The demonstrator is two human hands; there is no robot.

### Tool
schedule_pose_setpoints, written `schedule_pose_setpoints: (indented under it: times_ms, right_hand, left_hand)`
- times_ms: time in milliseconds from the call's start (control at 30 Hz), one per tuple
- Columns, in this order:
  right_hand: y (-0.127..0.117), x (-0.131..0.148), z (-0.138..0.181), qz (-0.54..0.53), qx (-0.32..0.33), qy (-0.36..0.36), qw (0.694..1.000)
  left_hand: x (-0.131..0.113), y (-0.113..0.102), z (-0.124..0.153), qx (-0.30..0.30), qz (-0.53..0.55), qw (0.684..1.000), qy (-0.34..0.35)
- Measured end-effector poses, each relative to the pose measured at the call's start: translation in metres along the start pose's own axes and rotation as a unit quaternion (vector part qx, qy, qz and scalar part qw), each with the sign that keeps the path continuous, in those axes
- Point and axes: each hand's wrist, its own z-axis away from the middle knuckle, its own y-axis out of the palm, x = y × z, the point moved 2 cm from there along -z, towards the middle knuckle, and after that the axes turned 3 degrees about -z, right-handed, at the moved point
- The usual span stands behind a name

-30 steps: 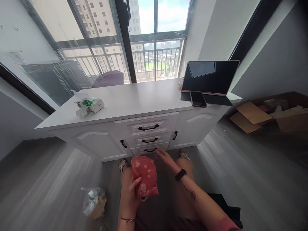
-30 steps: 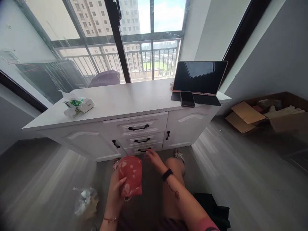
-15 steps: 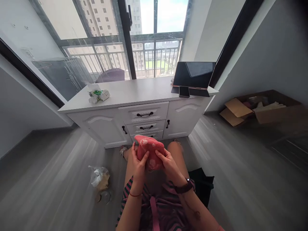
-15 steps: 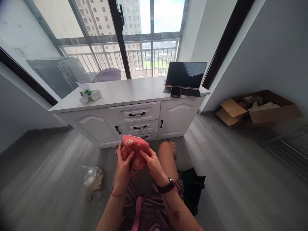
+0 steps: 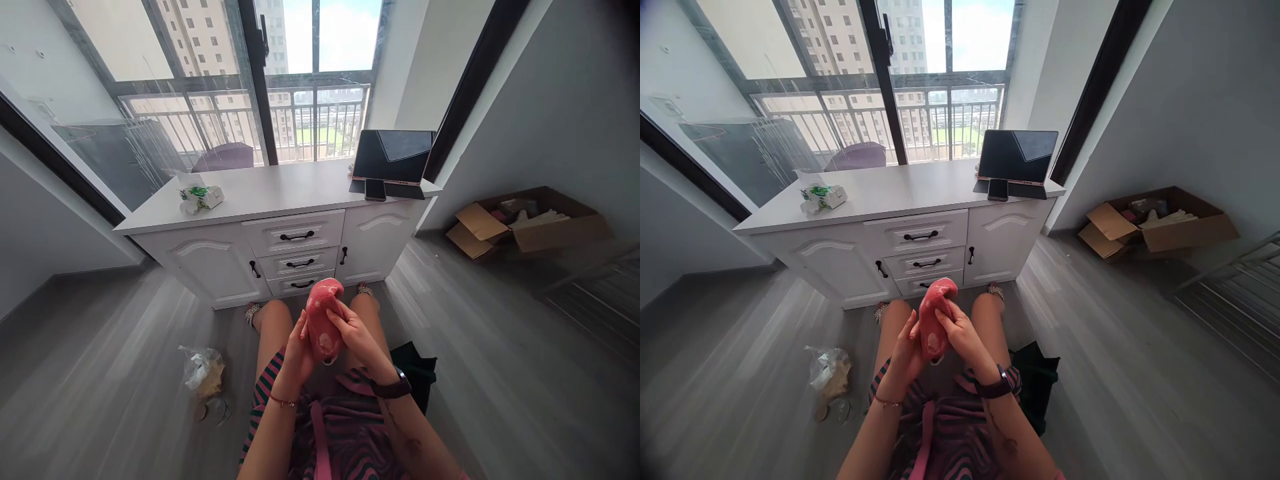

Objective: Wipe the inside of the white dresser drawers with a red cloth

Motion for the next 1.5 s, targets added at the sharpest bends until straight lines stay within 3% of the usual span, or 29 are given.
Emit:
schedule_pose_setpoints:
  times_ms: [167, 333, 467, 567, 667, 833, 967, 1100, 1200, 1300, 1400, 1500]
  right_hand:
    - [0.005, -0.010, -0.001, -0.059, 0.020, 0.036, 0.997]
    - [-0.013, -0.019, -0.005, -0.042, 0.000, 0.021, 0.999]
    - [-0.028, -0.027, -0.009, -0.037, -0.044, 0.040, 0.998]
    - [-0.036, -0.031, -0.011, -0.041, -0.098, 0.049, 0.993]
    - [-0.036, -0.027, -0.010, -0.061, -0.100, 0.052, 0.992]
    - [-0.029, -0.011, -0.004, -0.084, -0.029, 0.045, 0.995]
    - [-0.022, -0.009, -0.003, -0.109, -0.057, 0.039, 0.992]
    - [-0.009, -0.012, -0.002, -0.186, -0.105, 0.065, 0.975]
    - [-0.006, -0.008, 0.001, -0.210, -0.130, 0.082, 0.966]
    - [-0.011, 0.002, 0.005, -0.149, -0.141, 0.042, 0.978]
    - [-0.018, 0.009, 0.005, 0.014, -0.128, -0.007, 0.992]
    - [-0.022, 0.010, -0.001, 0.147, -0.061, -0.020, 0.987]
  left_hand:
    - [0.008, 0.004, 0.003, -0.045, 0.060, 0.997, 0.014]
    - [0.004, 0.003, 0.003, -0.019, -0.018, 0.995, 0.096]
    - [-0.008, -0.005, 0.006, -0.039, -0.083, 0.984, 0.150]
    - [-0.016, -0.006, 0.012, 0.010, -0.185, 0.969, 0.161]
    - [-0.021, -0.004, 0.016, 0.021, -0.306, 0.932, 0.194]
    - [-0.025, 0.003, 0.022, -0.069, -0.430, 0.844, 0.313]
    - [-0.028, 0.012, 0.036, -0.121, -0.474, 0.761, 0.427]
    - [-0.027, 0.015, 0.047, -0.104, -0.519, 0.676, 0.513]
    - [-0.018, 0.006, 0.049, -0.093, -0.529, 0.643, 0.546]
    - [-0.006, -0.010, 0.045, -0.120, -0.520, 0.675, 0.510]
    - [0.004, -0.023, 0.039, -0.169, -0.485, 0.764, 0.391]
    - [0.009, -0.026, 0.036, -0.162, -0.413, 0.840, 0.311]
